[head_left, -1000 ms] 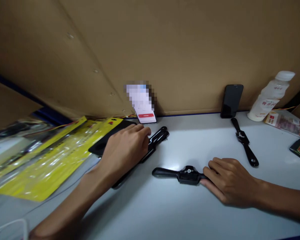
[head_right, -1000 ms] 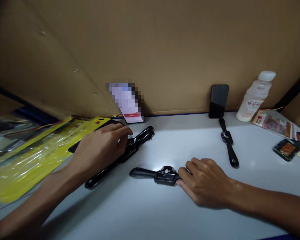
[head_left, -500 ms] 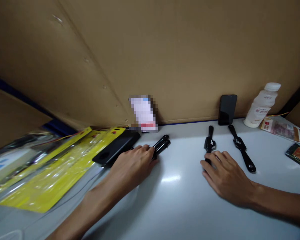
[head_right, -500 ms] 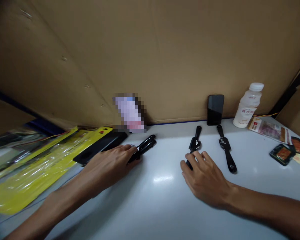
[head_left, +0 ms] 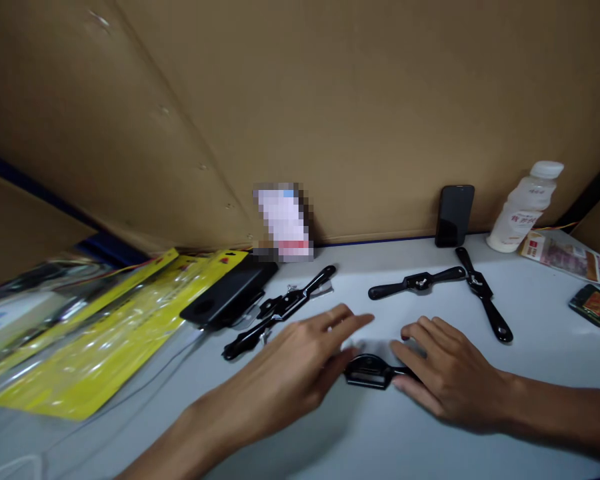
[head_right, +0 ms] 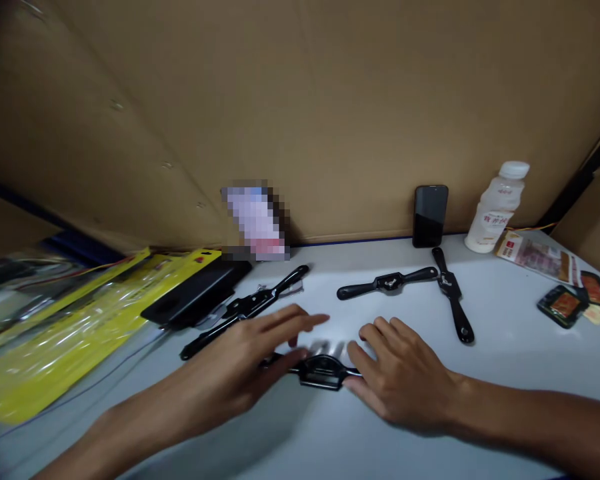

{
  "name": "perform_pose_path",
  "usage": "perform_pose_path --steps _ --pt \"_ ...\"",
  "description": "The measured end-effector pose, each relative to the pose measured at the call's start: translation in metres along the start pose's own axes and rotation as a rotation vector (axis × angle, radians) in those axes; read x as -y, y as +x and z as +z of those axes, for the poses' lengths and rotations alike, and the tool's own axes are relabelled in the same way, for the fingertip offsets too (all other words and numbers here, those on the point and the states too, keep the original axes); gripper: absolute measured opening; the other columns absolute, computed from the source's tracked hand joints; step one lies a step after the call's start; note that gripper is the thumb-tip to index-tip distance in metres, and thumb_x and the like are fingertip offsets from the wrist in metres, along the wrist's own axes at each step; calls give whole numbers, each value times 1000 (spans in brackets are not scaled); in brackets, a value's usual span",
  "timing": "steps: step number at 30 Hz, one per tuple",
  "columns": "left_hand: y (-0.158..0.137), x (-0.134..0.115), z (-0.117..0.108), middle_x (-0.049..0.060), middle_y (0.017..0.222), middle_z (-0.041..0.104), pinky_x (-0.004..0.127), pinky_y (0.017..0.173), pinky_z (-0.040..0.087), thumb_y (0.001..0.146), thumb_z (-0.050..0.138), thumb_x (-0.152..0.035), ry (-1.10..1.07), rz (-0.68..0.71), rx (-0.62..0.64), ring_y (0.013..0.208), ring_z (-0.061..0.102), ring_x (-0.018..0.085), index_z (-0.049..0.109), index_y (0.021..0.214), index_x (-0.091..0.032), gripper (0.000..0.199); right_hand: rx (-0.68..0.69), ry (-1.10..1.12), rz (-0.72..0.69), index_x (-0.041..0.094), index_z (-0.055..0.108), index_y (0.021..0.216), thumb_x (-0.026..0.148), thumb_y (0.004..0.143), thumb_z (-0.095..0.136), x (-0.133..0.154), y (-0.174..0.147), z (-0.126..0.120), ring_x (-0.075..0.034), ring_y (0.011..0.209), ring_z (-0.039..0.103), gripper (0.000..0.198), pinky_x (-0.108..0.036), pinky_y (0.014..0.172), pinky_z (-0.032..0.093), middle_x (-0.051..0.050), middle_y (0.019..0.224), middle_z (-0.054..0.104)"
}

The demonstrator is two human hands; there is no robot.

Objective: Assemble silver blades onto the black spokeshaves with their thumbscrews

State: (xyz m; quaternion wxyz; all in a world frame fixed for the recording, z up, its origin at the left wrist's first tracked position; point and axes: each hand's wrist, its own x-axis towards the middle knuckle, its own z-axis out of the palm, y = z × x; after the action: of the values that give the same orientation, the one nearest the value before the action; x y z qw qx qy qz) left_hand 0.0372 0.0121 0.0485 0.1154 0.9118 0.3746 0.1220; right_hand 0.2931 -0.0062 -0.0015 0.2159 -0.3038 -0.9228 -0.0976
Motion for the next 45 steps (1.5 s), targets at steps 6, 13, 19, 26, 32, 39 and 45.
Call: perform_pose_path --steps 6,13,19,26,32,39,45 --pt "4 38 -9 9 107 69 31 67 52 99 34 -20 332 -184 -185 86 68 23 67 118 -20 38 81 43 11 15 63 96 22 104 39 2 -8 4 -20 72 53 26 -35 63 38 -5 82 59" --pt "3 73 -31 13 99 69 34 55 42 96 34 -21 596 -606 274 80 70 32 68 94 -19 34 117 93 89 17 60 107 35 107 32 -1 -7 2 -20 69 57 33 -34 58 38 -4 85 61" --pt "-7 88 -35 12 99 70 35 64 46 99 39 -36 485 -647 390 88 70 32 66 103 -21 31 149 19 144 19 56 101 34 105 40 2 -9 6 -21 66 60 22 -34 55 34 -2 80 61" --pt "7 78 -3 11 108 62 36 78 54 99 47 -36 364 -302 71 95 65 27 66 122 -21 34 205 119 256 20 53 98 35 99 51 2 -6 3 -20 68 62 15 -34 59 36 -2 81 64" --pt "9 68 7 13 111 64 41 87 54 102 37 -27 253 -65 47 102 61 27 70 111 -19 35 224 201 279 19 57 101 31 97 50 1 -4 1 -20 69 61 15 -35 59 35 -3 84 65" --pt "9 70 19 17 116 65 46 83 57 100 38 -27 362 -189 -35 99 63 30 64 122 -15 36 315 196 306 17 59 108 32 96 52 1 -2 -2 -20 72 61 20 -35 60 37 -5 94 66" --pt "8 74 22 18 118 65 49 86 57 100 35 -27 355 -161 -40 102 64 32 64 123 -14 38 327 181 299 16 58 113 34 98 53 2 -2 -2 -21 74 62 24 -34 60 37 -6 97 66"
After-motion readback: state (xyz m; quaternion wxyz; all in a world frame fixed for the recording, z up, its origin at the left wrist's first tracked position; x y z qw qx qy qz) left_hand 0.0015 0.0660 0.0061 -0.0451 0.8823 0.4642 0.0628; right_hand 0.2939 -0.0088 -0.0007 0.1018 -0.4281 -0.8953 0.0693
